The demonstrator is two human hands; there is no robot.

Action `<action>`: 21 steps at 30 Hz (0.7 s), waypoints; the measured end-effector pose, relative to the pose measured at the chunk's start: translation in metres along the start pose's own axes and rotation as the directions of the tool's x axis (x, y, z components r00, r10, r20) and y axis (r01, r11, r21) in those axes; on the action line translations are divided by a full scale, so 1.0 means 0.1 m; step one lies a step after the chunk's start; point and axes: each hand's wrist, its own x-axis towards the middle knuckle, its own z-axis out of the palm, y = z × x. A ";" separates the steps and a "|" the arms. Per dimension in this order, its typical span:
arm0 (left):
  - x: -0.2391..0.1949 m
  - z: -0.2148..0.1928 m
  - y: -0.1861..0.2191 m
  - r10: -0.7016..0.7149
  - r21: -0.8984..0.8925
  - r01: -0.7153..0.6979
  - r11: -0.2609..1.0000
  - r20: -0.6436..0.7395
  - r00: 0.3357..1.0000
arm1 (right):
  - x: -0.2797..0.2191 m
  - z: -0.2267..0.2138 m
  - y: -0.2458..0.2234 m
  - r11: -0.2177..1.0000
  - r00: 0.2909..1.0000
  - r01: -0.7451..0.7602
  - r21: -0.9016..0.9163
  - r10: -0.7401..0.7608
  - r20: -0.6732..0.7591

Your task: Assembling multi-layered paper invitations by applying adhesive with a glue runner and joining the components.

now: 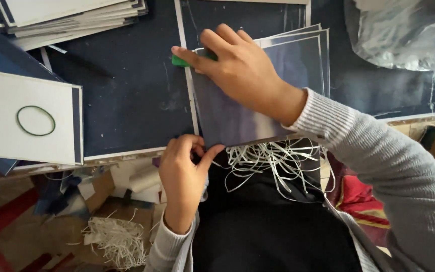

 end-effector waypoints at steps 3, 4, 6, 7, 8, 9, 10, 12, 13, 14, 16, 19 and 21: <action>0.00 -0.06 -0.07 -0.034 0.016 0.035 0.999 -0.074 0.997 | -0.24 -0.15 -0.26 0.999 0.997 0.020 -0.045 -0.017 0.075; 0.02 -0.14 -0.07 -0.093 -0.221 0.064 0.973 -0.126 0.988 | -0.42 -0.24 -0.41 0.995 0.988 0.076 0.070 -0.084 0.131; 0.11 -0.21 -0.09 -0.161 -0.448 0.072 0.891 -0.165 0.973 | -0.70 -0.41 -0.68 0.975 0.971 0.124 0.184 -0.157 0.178; 0.16 -0.20 -0.11 -0.080 -0.400 0.004 0.916 -0.172 0.982 | -0.83 -0.50 -0.80 0.965 0.976 0.156 0.209 -0.183 0.115; 0.22 -0.19 -0.13 0.002 -0.351 -0.064 0.934 -0.174 0.985 | -0.96 -0.60 -0.92 0.954 0.977 0.190 0.231 -0.207 0.051; 0.24 -0.15 -0.08 0.006 -0.351 -0.069 0.934 -0.178 0.984 | -1.04 -0.68 -0.89 0.955 0.977 0.192 0.226 -0.208 0.048; 0.26 -0.12 -0.03 0.151 -0.261 -0.165 0.951 -0.072 0.986 | -1.12 -0.77 -0.87 0.947 0.974 0.174 0.269 -0.205 0.093; 0.29 -0.03 0.07 0.284 -0.184 -0.272 0.945 0.045 0.958 | -1.45 -0.77 -0.83 0.939 0.969 0.154 0.306 -0.205 0.140; 0.31 0.03 0.12 0.276 0.007 -0.277 0.961 0.055 0.960 | -1.69 -0.69 -0.80 0.977 0.994 -0.040 0.207 0.019 0.105; 0.32 0.09 0.17 0.266 0.198 -0.273 0.941 0.063 0.962 | -1.94 -0.60 -0.76 0.963 0.970 -0.241 0.116 0.238 0.045; 0.33 0.05 0.25 0.331 0.233 -0.327 0.916 0.022 0.943 | -1.91 -0.69 -0.60 0.894 0.907 -0.411 0.180 0.420 -0.011; 0.33 0.04 0.25 0.442 0.251 -0.406 0.879 -0.106 0.891 | -1.75 -0.78 -0.52 0.773 0.777 -0.605 0.192 0.625 -0.071; 0.31 0.07 0.22 0.480 0.229 -0.437 0.870 -0.186 0.857 | -1.60 -0.78 -0.56 0.745 0.743 -0.654 0.132 0.665 -0.078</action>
